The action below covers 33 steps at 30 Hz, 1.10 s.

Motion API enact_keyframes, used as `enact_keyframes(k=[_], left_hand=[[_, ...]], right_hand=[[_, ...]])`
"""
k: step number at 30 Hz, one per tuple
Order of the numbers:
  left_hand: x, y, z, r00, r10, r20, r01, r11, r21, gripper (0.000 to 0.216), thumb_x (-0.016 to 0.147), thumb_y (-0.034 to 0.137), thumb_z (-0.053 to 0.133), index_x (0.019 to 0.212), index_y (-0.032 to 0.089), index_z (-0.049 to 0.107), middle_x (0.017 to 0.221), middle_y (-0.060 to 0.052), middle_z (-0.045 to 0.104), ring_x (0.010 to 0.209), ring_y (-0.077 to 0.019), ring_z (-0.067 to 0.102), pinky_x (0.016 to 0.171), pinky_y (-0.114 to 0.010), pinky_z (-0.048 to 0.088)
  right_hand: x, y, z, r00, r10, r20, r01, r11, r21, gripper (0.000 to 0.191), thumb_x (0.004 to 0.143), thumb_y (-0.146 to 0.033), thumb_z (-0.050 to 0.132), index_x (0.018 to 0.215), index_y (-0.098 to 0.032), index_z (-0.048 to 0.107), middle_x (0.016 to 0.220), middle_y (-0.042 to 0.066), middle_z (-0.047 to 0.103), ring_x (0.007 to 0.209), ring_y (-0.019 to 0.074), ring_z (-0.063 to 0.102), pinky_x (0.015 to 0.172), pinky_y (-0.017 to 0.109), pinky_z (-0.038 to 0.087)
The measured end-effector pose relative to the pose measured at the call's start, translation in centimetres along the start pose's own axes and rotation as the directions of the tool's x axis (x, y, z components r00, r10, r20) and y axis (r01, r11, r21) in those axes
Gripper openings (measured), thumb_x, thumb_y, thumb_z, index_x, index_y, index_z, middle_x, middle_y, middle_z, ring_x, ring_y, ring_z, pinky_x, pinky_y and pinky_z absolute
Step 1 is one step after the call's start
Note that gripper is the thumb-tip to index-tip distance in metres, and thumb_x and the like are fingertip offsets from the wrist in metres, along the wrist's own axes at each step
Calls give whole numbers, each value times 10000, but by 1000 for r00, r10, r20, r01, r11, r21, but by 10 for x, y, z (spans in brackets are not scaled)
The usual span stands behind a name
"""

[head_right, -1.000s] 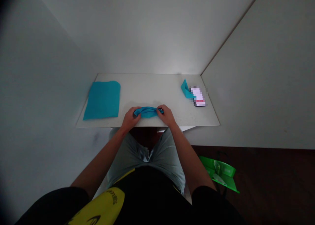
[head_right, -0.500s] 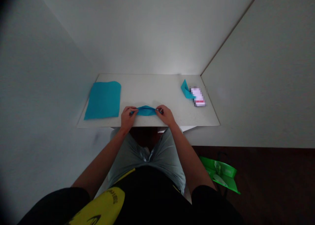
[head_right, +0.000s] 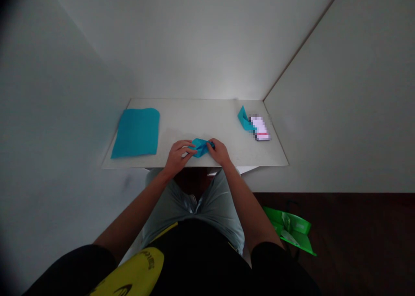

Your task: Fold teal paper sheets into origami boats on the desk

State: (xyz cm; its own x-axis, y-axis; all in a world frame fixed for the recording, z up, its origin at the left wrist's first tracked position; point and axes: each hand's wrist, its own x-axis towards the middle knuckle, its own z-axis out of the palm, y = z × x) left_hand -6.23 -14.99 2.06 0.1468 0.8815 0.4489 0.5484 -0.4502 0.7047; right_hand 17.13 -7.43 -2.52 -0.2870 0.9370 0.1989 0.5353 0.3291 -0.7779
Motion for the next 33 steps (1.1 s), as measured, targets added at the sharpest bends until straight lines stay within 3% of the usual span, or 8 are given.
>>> enact_keyframes(k=[3,8,11,14,17,23,27,33], left_hand=[[7,6,3,989,-122,-88,97,964,-246,185,1014,399,719,922,245,764,1005,-63,795,999,-234,762,958,-437,620],[15,-16,-4,856,-386,-342,209,866,-455,219,983,423,734,1011,211,687,927,-32,753,856,-182,753,833,-347,617],[8,-31,-10,887,-355,-295,235,897,-374,288,947,433,765,1110,216,672,1079,-56,743,1022,-202,746,941,-382,609],[-7,-41,-9,973,-206,-102,175,951,-254,610,801,483,898,1301,229,656,1347,-114,670,1287,-280,658,1082,-465,569],[-18,-46,-3,987,-153,40,158,961,-227,797,726,510,950,1387,211,619,1408,-149,637,1318,-320,639,1124,-498,549],[-20,-56,10,940,-341,22,333,896,-294,530,919,466,773,1353,207,614,1213,-98,742,1026,-236,762,952,-400,608],[-18,-61,14,896,-444,-5,408,828,-385,517,922,443,747,1356,204,597,1105,-69,752,932,-215,780,843,-344,611],[-19,-61,9,937,-346,-40,322,903,-285,576,790,277,788,1341,186,647,1230,-103,765,1066,-247,742,941,-367,590]], right_hand=[[0,-1,-1,1000,5,-14,-5,1000,-25,292,1000,-496,539,919,-248,669,830,33,699,741,209,599,734,343,461],[0,-2,-2,1000,-1,-12,0,999,-37,335,1013,-517,504,940,-236,671,843,40,706,762,209,607,763,340,470],[1,-2,-2,1000,2,-8,-2,999,-36,343,1019,-513,489,947,-231,671,858,44,717,765,205,607,779,335,482],[1,-2,-2,1000,5,-28,-6,1000,-30,340,1018,-513,492,942,-231,665,869,45,718,775,207,614,790,336,488],[0,-3,-3,999,8,-45,-9,1000,-24,327,1019,-509,494,950,-235,658,860,41,708,787,214,625,787,336,487],[-3,0,-2,997,47,-66,-46,999,10,268,1001,-446,498,1123,-239,615,868,14,706,727,204,630,717,322,479],[-7,-1,-1,1000,5,7,-5,1000,-18,258,958,-379,539,1177,-249,582,830,-15,674,706,198,632,694,307,463],[-13,-9,-2,965,-183,188,216,961,-174,389,951,-285,574,1333,-242,633,950,28,743,764,201,644,783,326,498]])
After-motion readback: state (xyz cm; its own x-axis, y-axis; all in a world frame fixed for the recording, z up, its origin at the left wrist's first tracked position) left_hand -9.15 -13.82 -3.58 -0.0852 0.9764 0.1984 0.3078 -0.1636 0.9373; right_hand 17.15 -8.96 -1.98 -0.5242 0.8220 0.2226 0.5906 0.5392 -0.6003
